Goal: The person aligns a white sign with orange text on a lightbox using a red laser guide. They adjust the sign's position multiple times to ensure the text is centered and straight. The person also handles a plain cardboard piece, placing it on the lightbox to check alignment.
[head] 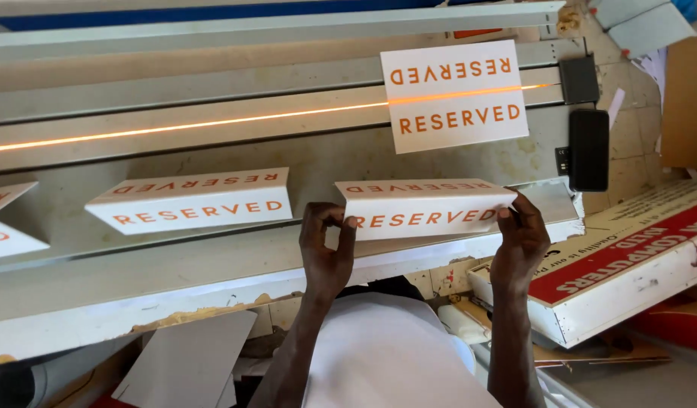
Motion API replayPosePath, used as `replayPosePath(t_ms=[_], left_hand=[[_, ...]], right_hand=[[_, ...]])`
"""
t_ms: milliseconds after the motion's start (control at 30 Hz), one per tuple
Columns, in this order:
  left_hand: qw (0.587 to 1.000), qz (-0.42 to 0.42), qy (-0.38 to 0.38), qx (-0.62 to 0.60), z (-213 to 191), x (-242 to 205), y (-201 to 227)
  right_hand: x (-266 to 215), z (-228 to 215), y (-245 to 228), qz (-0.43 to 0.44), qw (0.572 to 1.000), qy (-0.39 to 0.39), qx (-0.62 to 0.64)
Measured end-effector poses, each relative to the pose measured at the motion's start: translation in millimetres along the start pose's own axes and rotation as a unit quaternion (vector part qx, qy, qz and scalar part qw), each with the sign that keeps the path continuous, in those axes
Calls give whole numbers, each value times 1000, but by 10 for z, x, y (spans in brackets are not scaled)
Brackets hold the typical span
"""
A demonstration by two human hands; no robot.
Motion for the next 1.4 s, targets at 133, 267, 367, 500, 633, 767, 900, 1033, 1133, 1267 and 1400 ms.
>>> replayPosePath(t_ms=[133, 267, 367, 500, 633, 767, 900, 1033, 1133, 1267, 1400], left_hand=[[1000, -20, -14, 13, 14, -19, -193], [999, -31, 5, 34, -32, 40, -252], [997, -30, 31, 60, -144, 93, -231], [975, 67, 85, 192, -432, 142, -159], [904, 211, 197, 317, -687, 302, -216], [864, 194, 193, 423, -813, 462, -302], [857, 174, 213, 436, -959, 506, -392], [870, 169, 215, 411, -1204, 559, -321], [887, 158, 203, 383, -1405, 650, -333], [891, 196, 225, 341, -1697, 757, -377], [897, 195, 228, 325, -1885, 781, -337]], right_hand=[[-44, -10, 43, 21, 1000, 16, 3], [7, 66, 22, 12, 1000, -6, 10], [23, 173, -61, 12, 999, -40, 29], [35, 260, 52, 16, 991, -110, 67], [-38, 283, 193, 35, 978, -105, 177], [53, 212, 119, -29, 973, -98, 206], [109, 257, 68, -8, 982, -59, 181], [113, 656, 64, -20, 976, -60, 210], [99, 1071, -19, -62, 974, -77, 206], [106, 1570, -33, -103, 957, -82, 257], [63, 1986, -53, -110, 948, -82, 289]])
Point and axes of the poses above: each hand's wrist, its own x-axis towards the middle knuckle, its own z-axis out of the palm, y = z × x, the point moved 3 cm from there along x, towards the middle knuckle, and after that the axes turned 13 degrees about -z, right-handed, at the moved point
